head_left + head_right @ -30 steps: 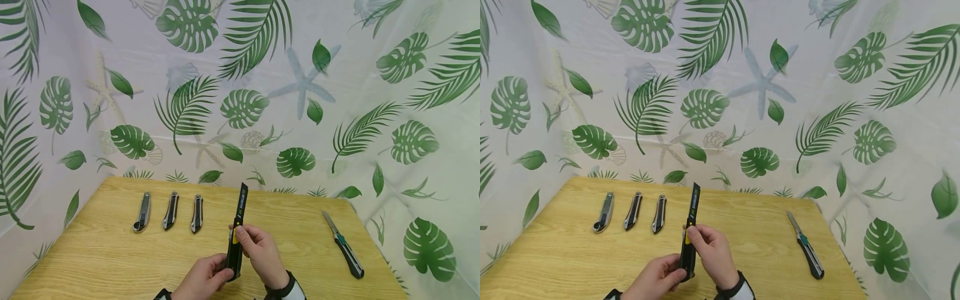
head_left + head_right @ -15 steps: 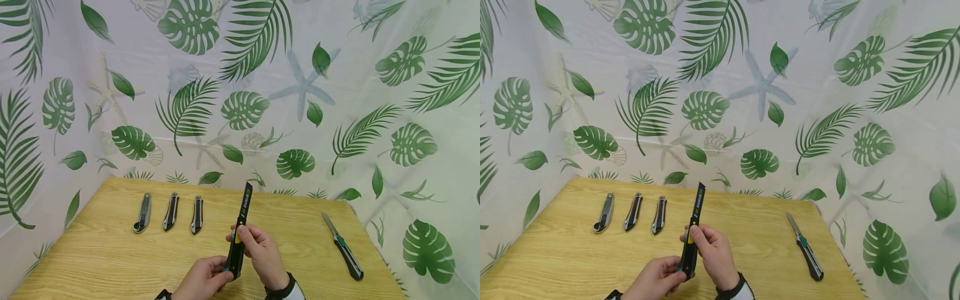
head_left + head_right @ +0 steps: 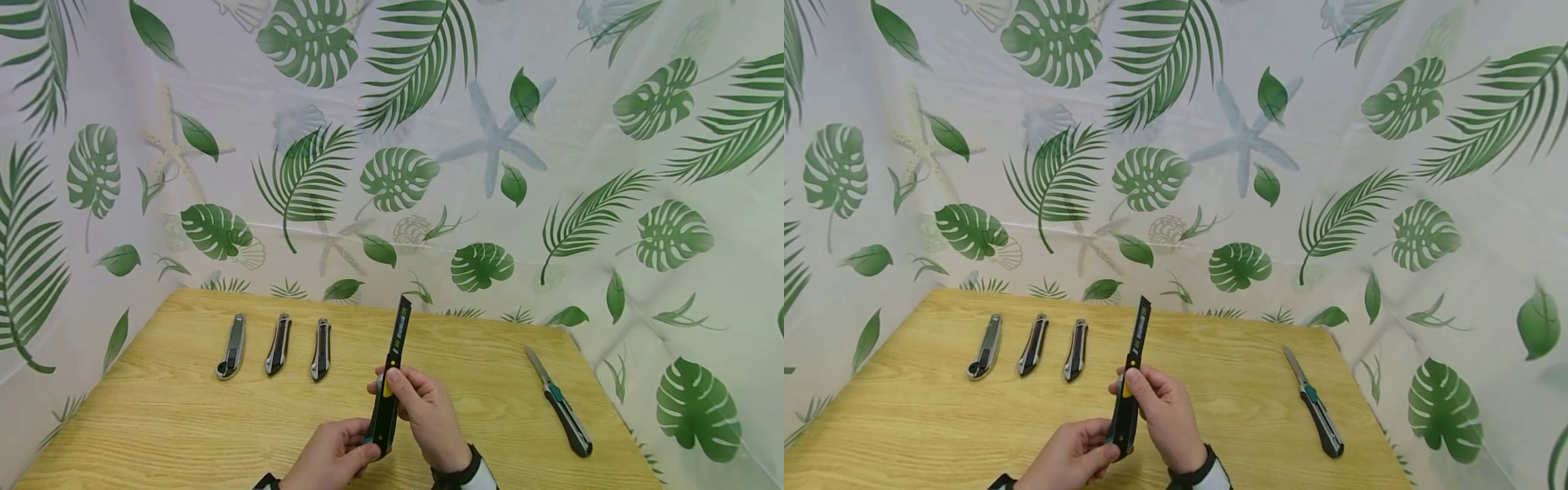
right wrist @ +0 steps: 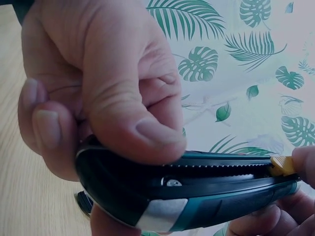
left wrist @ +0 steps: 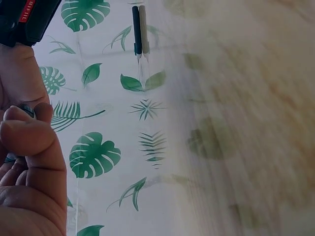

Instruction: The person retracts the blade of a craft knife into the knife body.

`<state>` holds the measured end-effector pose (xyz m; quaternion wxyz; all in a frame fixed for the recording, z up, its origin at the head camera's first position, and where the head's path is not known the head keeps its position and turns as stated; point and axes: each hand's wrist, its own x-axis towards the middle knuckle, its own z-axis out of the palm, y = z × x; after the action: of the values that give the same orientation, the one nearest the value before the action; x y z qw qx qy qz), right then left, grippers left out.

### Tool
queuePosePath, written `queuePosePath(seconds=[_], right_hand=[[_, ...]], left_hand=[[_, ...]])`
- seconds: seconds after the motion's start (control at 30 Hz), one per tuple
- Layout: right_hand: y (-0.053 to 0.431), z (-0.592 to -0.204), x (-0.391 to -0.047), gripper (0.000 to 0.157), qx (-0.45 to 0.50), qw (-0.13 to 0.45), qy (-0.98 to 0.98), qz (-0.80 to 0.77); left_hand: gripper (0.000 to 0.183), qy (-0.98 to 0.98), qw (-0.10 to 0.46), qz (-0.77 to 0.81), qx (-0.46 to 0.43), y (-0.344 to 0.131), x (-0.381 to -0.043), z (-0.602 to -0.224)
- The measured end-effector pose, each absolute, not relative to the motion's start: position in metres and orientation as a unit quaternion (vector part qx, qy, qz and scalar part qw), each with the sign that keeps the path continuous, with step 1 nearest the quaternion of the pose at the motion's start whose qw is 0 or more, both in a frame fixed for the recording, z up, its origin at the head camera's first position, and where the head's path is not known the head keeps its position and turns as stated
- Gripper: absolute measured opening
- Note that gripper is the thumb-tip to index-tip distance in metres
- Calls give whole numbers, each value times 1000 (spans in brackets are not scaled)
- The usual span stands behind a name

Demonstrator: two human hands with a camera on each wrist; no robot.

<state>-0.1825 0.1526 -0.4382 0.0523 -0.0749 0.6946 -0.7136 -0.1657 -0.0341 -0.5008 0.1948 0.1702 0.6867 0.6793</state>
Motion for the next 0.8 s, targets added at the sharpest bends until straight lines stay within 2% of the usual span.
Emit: queuePosePath(seconds=[0.33,0.57,0.8], right_hand=[[146,-443,-183,42,-100,88,661,-739],[139,-450,-178,54,-131,131,646,-740],[138,-453,-178,53,-152,139,645,-736]], left_hand=[[33,670,191,696,176,-40,-165,-497],[36,648,189,723,149,-44,-168,-494],[38,638,191,731,149,-49,-167,-493]])
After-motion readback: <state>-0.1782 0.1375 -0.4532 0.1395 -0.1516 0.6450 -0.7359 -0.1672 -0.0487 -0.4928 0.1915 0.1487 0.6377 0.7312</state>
